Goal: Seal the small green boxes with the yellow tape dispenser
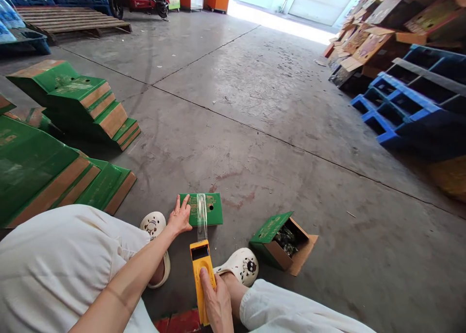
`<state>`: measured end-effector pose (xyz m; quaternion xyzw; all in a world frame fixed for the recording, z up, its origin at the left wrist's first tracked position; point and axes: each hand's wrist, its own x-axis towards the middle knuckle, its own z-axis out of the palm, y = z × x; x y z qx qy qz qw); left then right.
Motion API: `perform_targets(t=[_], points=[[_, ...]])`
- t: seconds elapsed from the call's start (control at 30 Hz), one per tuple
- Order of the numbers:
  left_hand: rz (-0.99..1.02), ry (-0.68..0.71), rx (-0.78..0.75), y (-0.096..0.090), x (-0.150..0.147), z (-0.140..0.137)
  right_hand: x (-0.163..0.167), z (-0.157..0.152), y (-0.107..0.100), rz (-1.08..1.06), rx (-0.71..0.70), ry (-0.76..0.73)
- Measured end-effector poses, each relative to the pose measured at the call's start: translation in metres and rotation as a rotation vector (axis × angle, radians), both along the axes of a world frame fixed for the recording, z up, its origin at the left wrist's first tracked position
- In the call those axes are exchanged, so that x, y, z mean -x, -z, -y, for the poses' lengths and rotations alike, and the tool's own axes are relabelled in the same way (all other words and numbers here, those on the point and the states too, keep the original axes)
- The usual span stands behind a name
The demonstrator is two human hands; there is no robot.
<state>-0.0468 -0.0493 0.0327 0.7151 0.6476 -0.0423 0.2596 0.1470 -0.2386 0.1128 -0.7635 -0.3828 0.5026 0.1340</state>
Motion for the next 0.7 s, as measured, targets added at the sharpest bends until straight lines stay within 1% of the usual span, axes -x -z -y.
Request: perform_targets(t=[0.1,0.2,0.37,0.53,0.7], points=[[-0.012,0.005,0.005,-0.004,0.0,0.0,0.003,0.001,0.001,-0.026,0.041,-0.003],[-0.019,-0.003,0.016,-0.006,-0.001,0.0,0.005,-0.002,0.005,0.015,0.08,-0.026],[0.005,-0.005,0.037,-0.01,0.0,-0.005,0.007,-0.008,0.018,0.075,0.126,-0.051],[0.025,-0.013,0.089,-0.019,0.003,-0.017,0.005,-0.012,0.031,0.101,0.072,-0.06],[0.051,0.003,0.14,-0.023,0.011,-0.038,0.002,-0.021,0.033,0.094,0.037,-0.063]])
